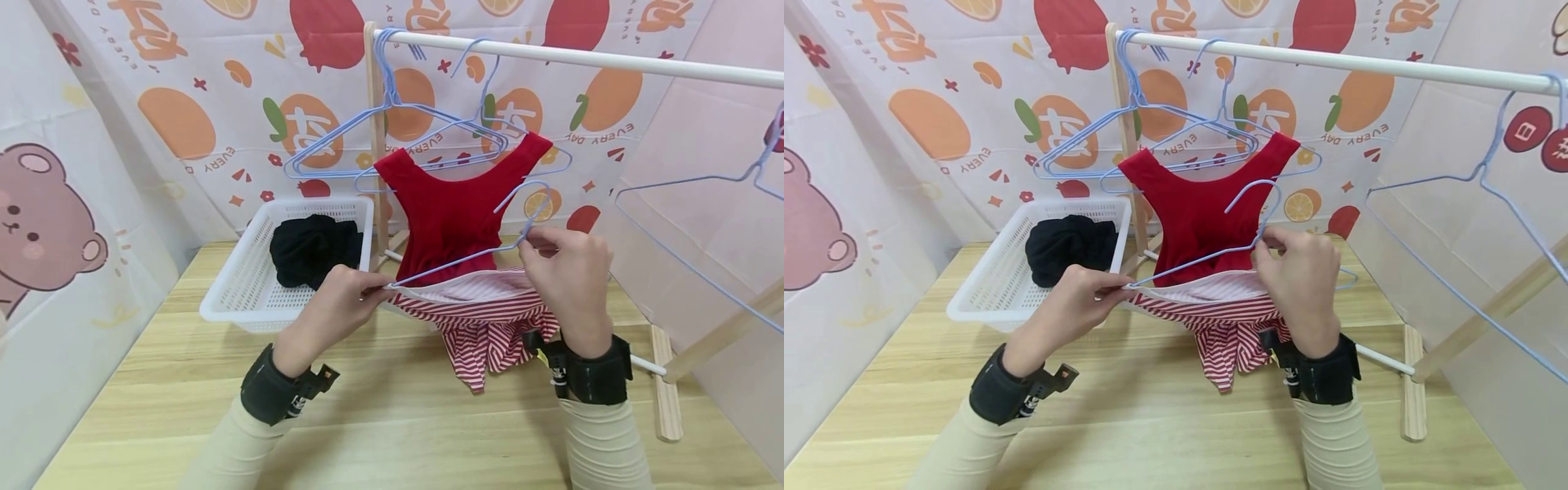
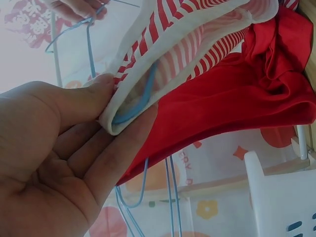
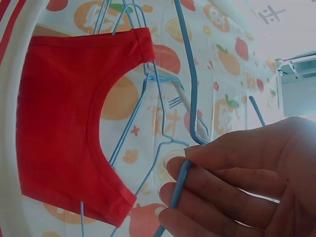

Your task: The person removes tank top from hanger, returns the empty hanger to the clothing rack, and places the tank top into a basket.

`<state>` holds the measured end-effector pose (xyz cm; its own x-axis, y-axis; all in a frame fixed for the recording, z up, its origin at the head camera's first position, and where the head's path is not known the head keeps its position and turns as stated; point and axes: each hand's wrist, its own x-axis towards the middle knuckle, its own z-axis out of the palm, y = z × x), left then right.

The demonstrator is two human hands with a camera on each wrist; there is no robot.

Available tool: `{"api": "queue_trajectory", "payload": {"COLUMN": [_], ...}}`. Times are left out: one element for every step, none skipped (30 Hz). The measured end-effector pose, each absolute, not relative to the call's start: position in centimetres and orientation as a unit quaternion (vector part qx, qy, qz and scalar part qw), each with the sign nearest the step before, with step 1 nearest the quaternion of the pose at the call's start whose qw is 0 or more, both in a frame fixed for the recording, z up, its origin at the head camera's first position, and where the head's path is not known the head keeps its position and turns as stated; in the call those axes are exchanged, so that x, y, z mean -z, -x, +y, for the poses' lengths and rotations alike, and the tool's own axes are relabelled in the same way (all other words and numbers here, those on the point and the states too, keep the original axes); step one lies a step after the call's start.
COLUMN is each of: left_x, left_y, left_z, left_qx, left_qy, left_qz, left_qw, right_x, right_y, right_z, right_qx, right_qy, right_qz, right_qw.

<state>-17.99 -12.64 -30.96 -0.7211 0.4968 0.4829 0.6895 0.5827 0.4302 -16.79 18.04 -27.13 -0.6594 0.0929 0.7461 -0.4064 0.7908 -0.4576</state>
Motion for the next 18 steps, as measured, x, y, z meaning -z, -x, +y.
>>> {"api": "queue_trajectory", "payload": {"left_x": [31.0, 30.9, 30.9, 30.9, 30.9, 30.9, 30.9, 30.9, 31.0, 31.0, 31.0, 31.0, 30.9, 30.9, 30.9, 30.9, 30.9, 30.8], "left_y": [18.0, 18.0, 18.0, 18.1, 18.1, 18.1, 18.1, 18.1, 18.1, 18.2, 18.2, 18.2, 18.2, 18.2, 18.2, 18.2, 18.2, 18.2], "left_z": [-12.7, -12.7, -12.7, -12.7, -12.7, -12.8, -12.8, -12.8, -12.9, -12.9, -13.0, -13.0, -13.0, -13.1, -13.1, -13.2, -13.2, -13.2], "left_qx": [0.307, 0.307, 0.308, 0.309, 0.311, 0.312, 0.314, 0.314, 0.315, 0.315, 0.315, 0.314, 0.314, 0.315, 0.316, 0.318, 0.319, 0.32], "left_qy": [0.338, 0.337, 0.335, 0.334, 0.333, 0.331, 0.33, 0.329, 0.327, 0.326, 0.325, 0.323, 0.322, 0.32, 0.317, 0.316, 0.314, 0.312], "left_qz": [-0.876, -0.877, -0.877, -0.878, -0.878, -0.878, -0.879, -0.879, -0.879, -0.88, -0.881, -0.881, -0.882, -0.883, -0.884, -0.885, -0.885, -0.886], "left_qw": [0.156, 0.155, 0.152, 0.15, 0.147, 0.145, 0.144, 0.143, 0.142, 0.142, 0.141, 0.141, 0.139, 0.136, 0.133, 0.13, 0.126, 0.123], "right_x": [27.1, 27.1, 27.1, 27.1, 27.0, 27.0, 27.0, 27.0, 27.0, 27.0, 27.0, 26.9, 26.9, 26.9, 26.9, 26.8, 26.8, 26.8], "right_y": [16.8, 16.8, 16.8, 16.8, 16.8, 16.8, 16.8, 16.8, 16.8, 16.8, 16.8, 16.8, 16.9, 16.9, 16.8, 16.8, 16.8, 16.8], "right_z": [18.1, 18.2, 18.3, 18.4, 18.4, 18.5, 18.5, 18.6, 18.7, 18.7, 18.8, 18.9, 18.9, 19.0, 19.1, 19.1, 19.2, 19.3], "right_qx": [-0.311, -0.312, -0.313, -0.314, -0.314, -0.315, -0.315, -0.316, -0.317, -0.317, -0.316, -0.317, -0.317, -0.317, -0.317, -0.318, -0.319, -0.32], "right_qy": [-0.091, -0.09, -0.088, -0.087, -0.086, -0.084, -0.082, -0.082, -0.08, -0.08, -0.08, -0.078, -0.078, -0.077, -0.074, -0.073, -0.069, -0.065], "right_qz": [-0.856, -0.856, -0.856, -0.856, -0.855, -0.856, -0.856, -0.856, -0.855, -0.855, -0.855, -0.854, -0.854, -0.853, -0.853, -0.853, -0.853, -0.853], "right_qw": [0.402, 0.403, 0.403, 0.402, 0.403, 0.402, 0.401, 0.402, 0.402, 0.402, 0.404, 0.404, 0.406, 0.407, 0.408, 0.408, 0.408, 0.407]}}
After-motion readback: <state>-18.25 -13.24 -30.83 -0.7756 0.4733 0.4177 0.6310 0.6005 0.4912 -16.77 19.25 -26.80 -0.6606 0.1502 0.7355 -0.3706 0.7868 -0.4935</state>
